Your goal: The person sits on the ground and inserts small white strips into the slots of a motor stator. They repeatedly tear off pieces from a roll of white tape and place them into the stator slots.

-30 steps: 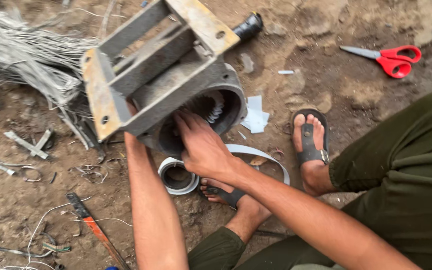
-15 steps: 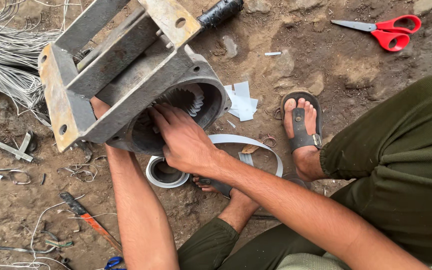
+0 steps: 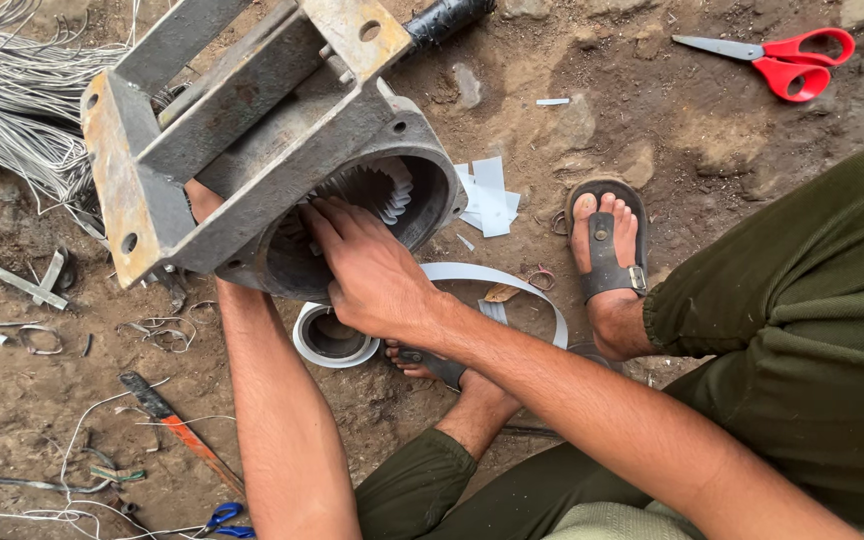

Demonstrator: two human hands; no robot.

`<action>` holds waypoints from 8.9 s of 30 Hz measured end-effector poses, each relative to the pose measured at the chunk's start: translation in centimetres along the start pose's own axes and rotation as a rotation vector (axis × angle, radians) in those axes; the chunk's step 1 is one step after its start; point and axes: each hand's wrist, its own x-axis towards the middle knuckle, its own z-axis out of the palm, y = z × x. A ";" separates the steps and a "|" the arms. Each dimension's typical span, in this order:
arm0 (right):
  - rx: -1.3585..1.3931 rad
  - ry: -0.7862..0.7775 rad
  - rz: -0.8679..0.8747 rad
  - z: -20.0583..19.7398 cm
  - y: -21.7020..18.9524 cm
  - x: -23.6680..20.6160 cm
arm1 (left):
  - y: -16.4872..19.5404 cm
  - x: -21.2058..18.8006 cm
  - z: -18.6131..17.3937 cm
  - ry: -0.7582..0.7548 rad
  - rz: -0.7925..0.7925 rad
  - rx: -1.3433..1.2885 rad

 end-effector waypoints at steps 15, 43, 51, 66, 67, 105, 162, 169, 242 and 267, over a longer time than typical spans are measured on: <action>0.108 0.180 -0.037 1.3 -1.9 -3.3 | 0.5 -0.4 0.2 -0.033 -0.021 -0.047; 0.263 0.077 0.078 3.4 -3.4 -5.2 | 0.8 -2.3 -0.1 -0.084 -0.064 -0.040; 0.344 0.092 0.132 2.9 -3.4 -5.1 | 0.9 -1.2 0.7 -0.112 -0.033 -0.037; 0.295 0.161 0.071 2.4 -3.0 -6.2 | 3.1 -3.1 1.7 -0.086 0.026 -0.080; 0.288 0.163 0.063 2.3 -3.3 -6.7 | 3.5 -3.5 1.7 -0.078 0.035 -0.093; -0.632 -0.272 0.518 6.9 5.2 -20.4 | 37.7 -51.6 -1.4 -0.018 0.307 1.124; 0.016 0.005 0.239 6.4 -8.3 -23.5 | 33.5 -49.2 -4.2 -0.091 0.271 1.367; 0.709 -0.320 0.105 3.9 -15.0 -23.6 | 32.6 -48.2 -4.3 -0.110 0.229 1.331; 0.916 -0.329 -0.080 0.3 -16.3 -22.5 | 29.4 -41.2 -0.1 -0.253 -0.120 0.872; 0.775 -0.282 -0.097 -0.7 -17.9 -23.3 | 29.0 -40.8 0.6 -0.259 -0.090 0.923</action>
